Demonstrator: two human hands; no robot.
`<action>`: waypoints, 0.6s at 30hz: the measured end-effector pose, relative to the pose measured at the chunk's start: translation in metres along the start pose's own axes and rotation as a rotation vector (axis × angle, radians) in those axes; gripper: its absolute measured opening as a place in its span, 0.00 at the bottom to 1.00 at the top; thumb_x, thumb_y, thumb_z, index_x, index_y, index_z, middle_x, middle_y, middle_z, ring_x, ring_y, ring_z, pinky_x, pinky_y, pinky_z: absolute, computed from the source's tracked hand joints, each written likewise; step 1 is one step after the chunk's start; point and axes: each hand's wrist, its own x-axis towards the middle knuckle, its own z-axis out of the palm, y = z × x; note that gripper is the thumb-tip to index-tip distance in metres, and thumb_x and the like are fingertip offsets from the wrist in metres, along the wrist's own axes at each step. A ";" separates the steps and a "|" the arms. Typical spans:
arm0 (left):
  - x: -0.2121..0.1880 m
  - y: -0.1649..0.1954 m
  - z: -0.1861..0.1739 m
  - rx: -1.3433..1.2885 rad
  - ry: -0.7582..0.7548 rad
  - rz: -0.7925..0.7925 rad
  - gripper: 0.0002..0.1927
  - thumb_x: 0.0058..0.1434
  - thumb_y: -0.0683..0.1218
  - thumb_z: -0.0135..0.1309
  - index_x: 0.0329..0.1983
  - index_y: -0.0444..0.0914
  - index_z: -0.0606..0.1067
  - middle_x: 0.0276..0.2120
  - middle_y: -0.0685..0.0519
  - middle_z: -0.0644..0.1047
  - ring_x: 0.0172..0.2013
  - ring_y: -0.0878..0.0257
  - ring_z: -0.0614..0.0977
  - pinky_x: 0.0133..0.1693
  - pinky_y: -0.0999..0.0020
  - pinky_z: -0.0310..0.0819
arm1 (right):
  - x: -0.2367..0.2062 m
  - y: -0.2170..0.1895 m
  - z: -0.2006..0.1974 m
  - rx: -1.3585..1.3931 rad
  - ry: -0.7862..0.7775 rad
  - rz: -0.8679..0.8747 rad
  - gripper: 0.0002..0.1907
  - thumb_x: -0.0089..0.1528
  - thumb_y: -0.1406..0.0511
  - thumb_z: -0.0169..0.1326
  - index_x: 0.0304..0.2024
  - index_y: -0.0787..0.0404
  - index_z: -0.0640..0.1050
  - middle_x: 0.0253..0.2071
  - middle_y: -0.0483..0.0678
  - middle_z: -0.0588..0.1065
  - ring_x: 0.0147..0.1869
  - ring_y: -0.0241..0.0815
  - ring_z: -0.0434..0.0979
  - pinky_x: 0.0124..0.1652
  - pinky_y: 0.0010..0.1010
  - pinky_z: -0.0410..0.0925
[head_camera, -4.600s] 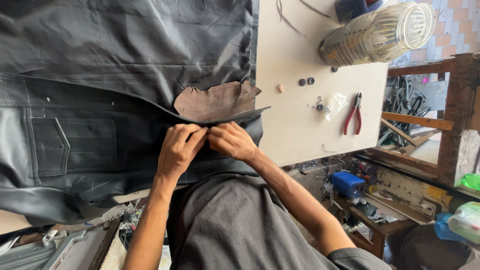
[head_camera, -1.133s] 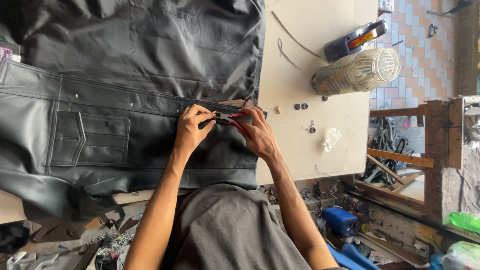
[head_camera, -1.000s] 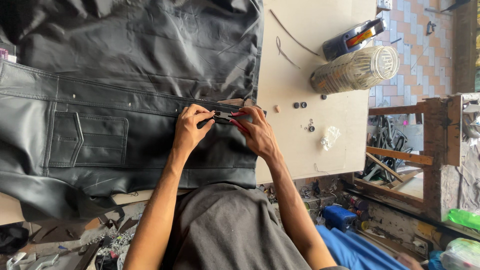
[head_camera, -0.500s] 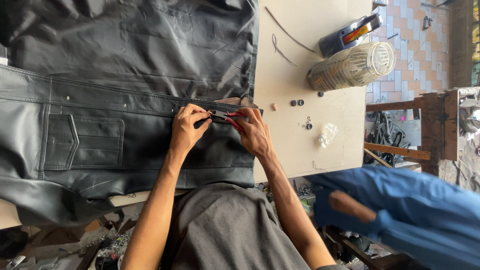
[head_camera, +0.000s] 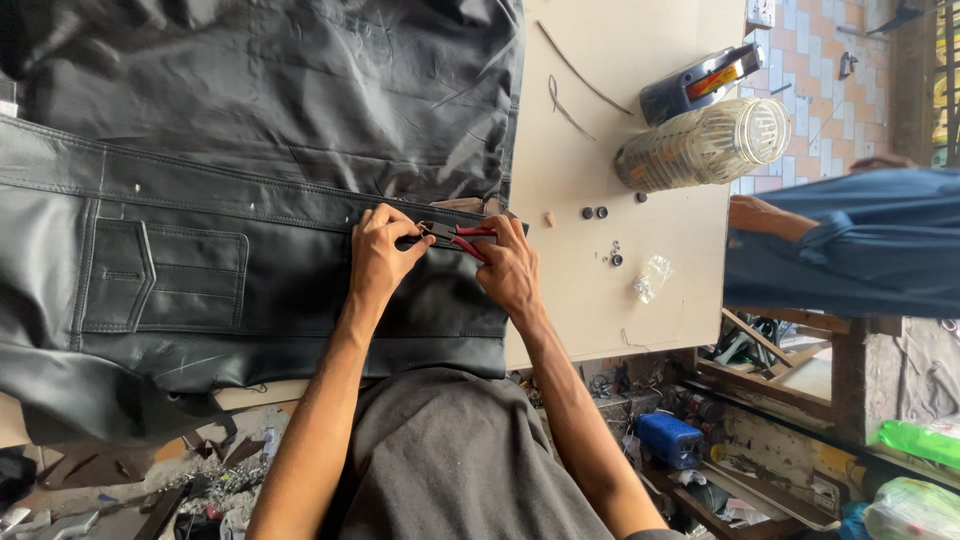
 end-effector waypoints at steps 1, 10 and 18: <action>0.001 -0.001 0.000 0.003 -0.008 0.004 0.12 0.51 0.50 0.72 0.30 0.38 0.83 0.37 0.56 0.78 0.41 0.55 0.77 0.45 0.56 0.69 | 0.001 0.000 -0.001 0.009 0.004 -0.012 0.17 0.43 0.76 0.55 0.34 0.59 0.85 0.49 0.44 0.74 0.53 0.47 0.74 0.38 0.38 0.70; 0.005 -0.004 -0.003 -0.019 -0.060 0.022 0.12 0.51 0.49 0.72 0.32 0.38 0.84 0.36 0.54 0.78 0.41 0.54 0.77 0.46 0.56 0.71 | 0.004 0.002 -0.007 0.042 0.012 -0.060 0.11 0.42 0.76 0.57 0.27 0.60 0.83 0.49 0.44 0.75 0.52 0.48 0.73 0.42 0.37 0.70; 0.006 0.002 -0.008 -0.009 -0.051 0.036 0.11 0.51 0.47 0.72 0.34 0.38 0.84 0.36 0.54 0.77 0.40 0.55 0.77 0.46 0.57 0.71 | 0.004 0.001 -0.002 0.115 0.064 -0.037 0.13 0.42 0.79 0.55 0.26 0.60 0.83 0.48 0.45 0.76 0.50 0.48 0.74 0.44 0.36 0.71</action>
